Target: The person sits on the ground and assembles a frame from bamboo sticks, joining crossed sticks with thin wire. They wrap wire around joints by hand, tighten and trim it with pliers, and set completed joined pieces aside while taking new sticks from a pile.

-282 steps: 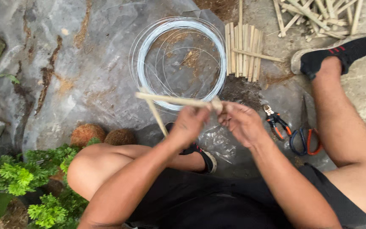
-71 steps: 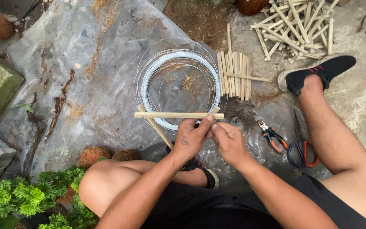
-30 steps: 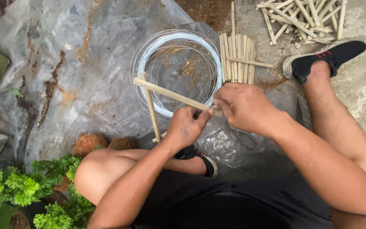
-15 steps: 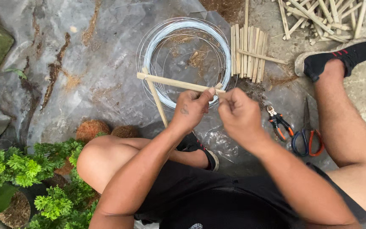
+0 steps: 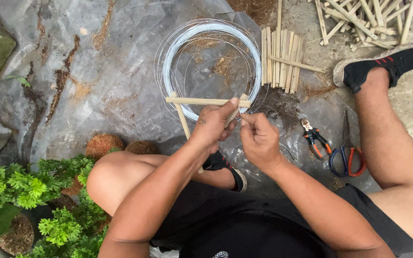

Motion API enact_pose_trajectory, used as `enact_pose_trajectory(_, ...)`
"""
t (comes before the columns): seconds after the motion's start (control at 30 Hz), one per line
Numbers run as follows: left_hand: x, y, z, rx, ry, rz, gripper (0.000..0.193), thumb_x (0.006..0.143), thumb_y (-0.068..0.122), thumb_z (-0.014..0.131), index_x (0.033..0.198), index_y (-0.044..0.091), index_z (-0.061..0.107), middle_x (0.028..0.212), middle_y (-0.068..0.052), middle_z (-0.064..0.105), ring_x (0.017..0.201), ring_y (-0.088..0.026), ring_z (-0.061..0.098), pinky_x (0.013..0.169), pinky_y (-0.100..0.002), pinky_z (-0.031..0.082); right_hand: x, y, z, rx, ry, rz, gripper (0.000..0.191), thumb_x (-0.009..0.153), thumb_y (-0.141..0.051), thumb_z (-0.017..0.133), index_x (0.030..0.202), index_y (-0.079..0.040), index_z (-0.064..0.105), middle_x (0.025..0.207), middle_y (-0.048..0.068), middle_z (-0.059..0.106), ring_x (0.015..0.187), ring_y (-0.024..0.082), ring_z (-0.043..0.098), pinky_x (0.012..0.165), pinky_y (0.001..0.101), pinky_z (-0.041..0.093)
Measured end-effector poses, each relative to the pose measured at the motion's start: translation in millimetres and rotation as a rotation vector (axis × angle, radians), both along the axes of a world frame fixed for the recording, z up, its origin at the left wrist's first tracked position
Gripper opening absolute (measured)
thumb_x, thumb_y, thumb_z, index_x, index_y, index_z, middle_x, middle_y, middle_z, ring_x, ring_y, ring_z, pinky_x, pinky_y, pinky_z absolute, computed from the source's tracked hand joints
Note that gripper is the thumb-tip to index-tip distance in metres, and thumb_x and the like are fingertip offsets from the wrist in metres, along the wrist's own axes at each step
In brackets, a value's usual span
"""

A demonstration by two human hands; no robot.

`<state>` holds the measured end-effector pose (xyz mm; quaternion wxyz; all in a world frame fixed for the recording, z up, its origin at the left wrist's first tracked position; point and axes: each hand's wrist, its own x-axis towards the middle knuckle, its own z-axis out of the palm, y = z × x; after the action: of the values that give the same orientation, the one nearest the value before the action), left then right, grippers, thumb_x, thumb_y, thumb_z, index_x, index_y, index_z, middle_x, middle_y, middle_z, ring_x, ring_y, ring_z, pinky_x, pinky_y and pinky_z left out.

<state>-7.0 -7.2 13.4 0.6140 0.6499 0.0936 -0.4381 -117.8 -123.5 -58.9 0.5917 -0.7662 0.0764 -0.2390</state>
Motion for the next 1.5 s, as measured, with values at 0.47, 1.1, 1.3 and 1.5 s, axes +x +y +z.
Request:
enact_pose_trajectory(0.47, -15, 29, 0, -0.181, -0.186, -0.556, 0.03, 0.1, 0.035, 0.068, 0.098, 0.006, 0.077, 0.067, -0.001, 0.055, 0.058, -0.01, 0.046, 0.05, -0.03, 0.034, -3, -86, 16, 0.396, 0.46, 0.708, 0.009, 0.09, -0.002, 0.067, 0.096, 0.002, 0.073, 0.085, 0.003, 0.073, 0.079, 0.009, 0.065, 0.069, 0.0278, 0.053)
enact_pose_trajectory(1.1, 1, -7, -4, 0.559, -0.676, -0.243, 0.047, 0.089, 0.05, 0.062, 0.094, 0.007, 0.079, 0.078, -0.019, 0.075, 0.078, -0.039, 0.073, 0.071, -0.048, 0.054, 45, -36, 56, -0.31, 0.198, 0.109, 0.006, 0.091, -0.005, 0.067, 0.096, -0.001, 0.067, 0.083, 0.018, 0.071, 0.075, 0.034, 0.072, 0.066, 0.0426, 0.057)
enact_pose_trajectory(1.3, 1, -12, -39, 0.235, -0.56, 0.049, 0.046, 0.099, 0.036, 0.064, 0.085, -0.006, 0.075, 0.067, -0.012, 0.07, 0.065, -0.017, 0.061, 0.06, -0.037, 0.051, 49, -14, 33, -0.484, -0.035, -0.055, 0.006, 0.095, -0.003, 0.068, 0.1, -0.001, 0.064, 0.085, 0.016, 0.066, 0.075, 0.034, 0.068, 0.068, 0.0425, 0.055)
enact_pose_trajectory(1.5, 4, -25, -63, -0.157, -0.141, 0.385, 0.034, 0.1, 0.031, 0.064, 0.097, -0.001, 0.074, 0.079, -0.001, 0.066, 0.067, -0.01, 0.054, 0.057, -0.032, 0.043, 63, -15, 23, -0.639, -0.094, -0.051, 0.01, 0.093, -0.002, 0.069, 0.089, -0.004, 0.06, 0.078, 0.012, 0.06, 0.07, 0.034, 0.064, 0.063, 0.0443, 0.053)
